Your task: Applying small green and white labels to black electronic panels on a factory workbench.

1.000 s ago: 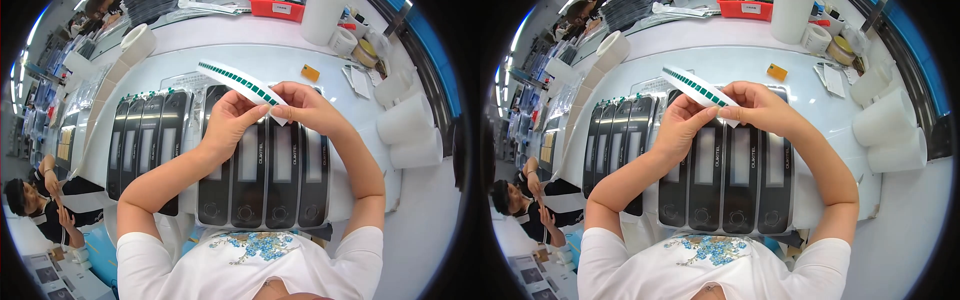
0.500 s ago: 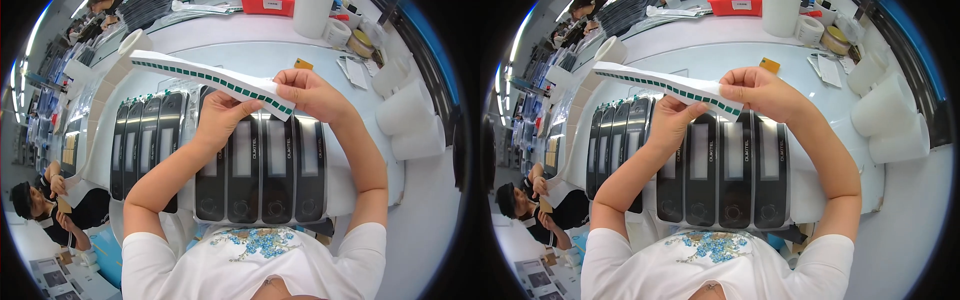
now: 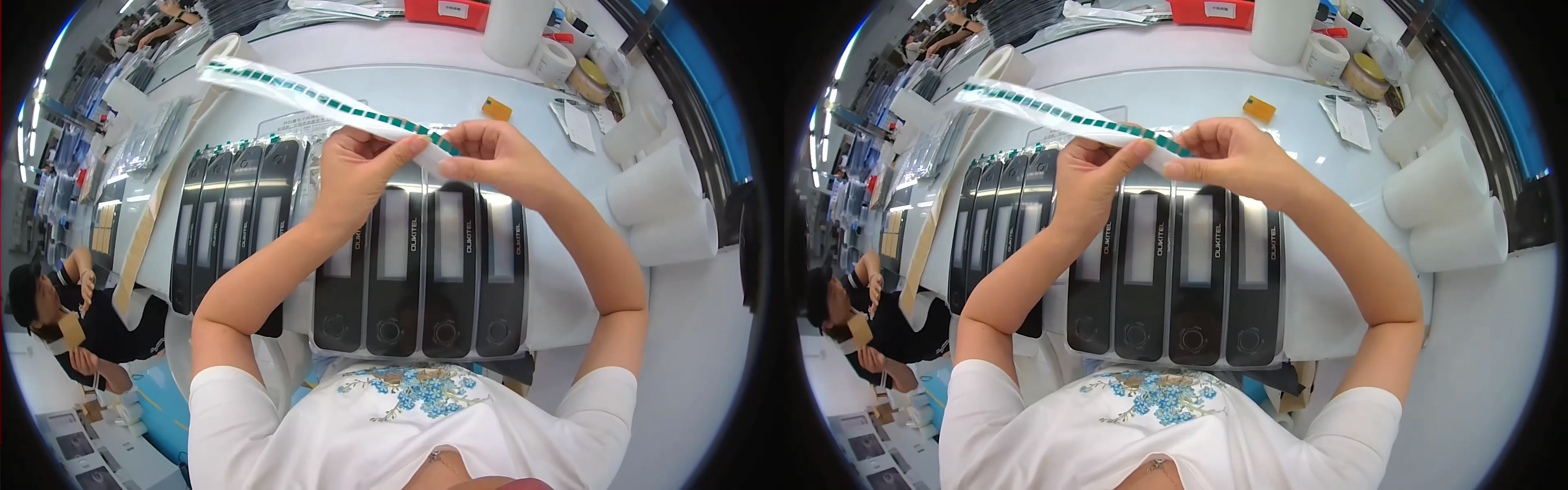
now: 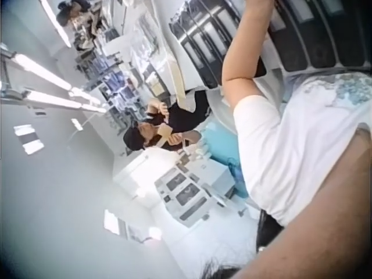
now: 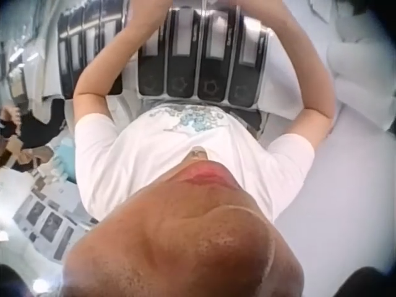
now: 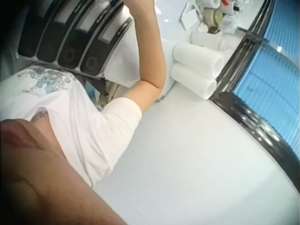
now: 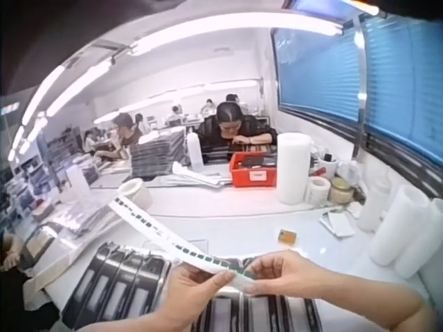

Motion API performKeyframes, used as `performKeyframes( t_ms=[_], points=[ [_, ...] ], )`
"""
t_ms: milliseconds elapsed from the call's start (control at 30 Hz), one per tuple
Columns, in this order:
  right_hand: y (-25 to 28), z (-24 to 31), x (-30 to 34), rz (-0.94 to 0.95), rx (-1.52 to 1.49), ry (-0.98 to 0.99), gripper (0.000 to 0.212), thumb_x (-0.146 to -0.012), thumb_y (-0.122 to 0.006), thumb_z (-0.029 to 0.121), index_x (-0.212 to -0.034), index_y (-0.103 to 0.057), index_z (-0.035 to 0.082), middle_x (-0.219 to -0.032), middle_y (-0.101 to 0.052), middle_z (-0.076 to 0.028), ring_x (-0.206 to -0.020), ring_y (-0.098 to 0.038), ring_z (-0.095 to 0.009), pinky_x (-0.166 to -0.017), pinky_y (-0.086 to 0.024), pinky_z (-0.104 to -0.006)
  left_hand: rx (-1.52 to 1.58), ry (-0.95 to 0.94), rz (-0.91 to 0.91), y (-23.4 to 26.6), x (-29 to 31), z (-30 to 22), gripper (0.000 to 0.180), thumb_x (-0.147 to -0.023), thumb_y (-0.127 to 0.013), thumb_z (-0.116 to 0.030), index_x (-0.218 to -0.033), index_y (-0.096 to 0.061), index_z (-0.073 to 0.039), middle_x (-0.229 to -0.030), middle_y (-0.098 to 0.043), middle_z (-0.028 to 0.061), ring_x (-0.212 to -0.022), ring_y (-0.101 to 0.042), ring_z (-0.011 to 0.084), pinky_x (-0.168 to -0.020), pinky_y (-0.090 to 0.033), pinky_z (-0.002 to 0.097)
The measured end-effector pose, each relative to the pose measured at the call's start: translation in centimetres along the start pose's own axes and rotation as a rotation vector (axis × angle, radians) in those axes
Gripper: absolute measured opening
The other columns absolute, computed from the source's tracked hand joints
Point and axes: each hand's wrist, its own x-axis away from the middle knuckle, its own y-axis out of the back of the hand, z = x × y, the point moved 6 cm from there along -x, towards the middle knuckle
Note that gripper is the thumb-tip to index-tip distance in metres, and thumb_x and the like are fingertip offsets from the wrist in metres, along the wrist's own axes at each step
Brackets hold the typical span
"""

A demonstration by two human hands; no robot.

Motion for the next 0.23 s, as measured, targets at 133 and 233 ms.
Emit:
performKeyframes(
  t_ms=[133, 233],
  points=[
    [0.1, 0.3, 0.6, -0.073, 0.094, -0.004, 0.022, -0.084, -0.077, 0.016, -0.090, -0.063, 0.001, -0.081, -0.067, -0.004, -0.071, -0.064, -0.008, -0.065, -0.051, -0.0206, -0.056, 0.027, -0.030, 0.0, -0.1, -0.6, 0.017, -0.085, -0.076, -0.006, -0.098, -0.070, 0.002, -0.093, -0.072, 0.0086, -0.085, -0.066, 0.0103, -0.080, -0.052, 0.0244],
    [0.0, 1.2, 0.9, -0.085, 0.181, 0.107, 0.020, -0.085, -0.076, 0.014, -0.087, -0.062, -0.001, -0.077, -0.067, -0.006, -0.068, -0.065, -0.009, -0.063, -0.053, -0.0209, -0.030, -0.012, -0.033, 1.4, -0.9, -1.8, 0.022, -0.085, -0.076, -0.009, -0.103, -0.071, 0.002, -0.097, -0.073, 0.0081, -0.088, -0.066, 0.0103, -0.082, -0.051, 0.0243]
  ],
)
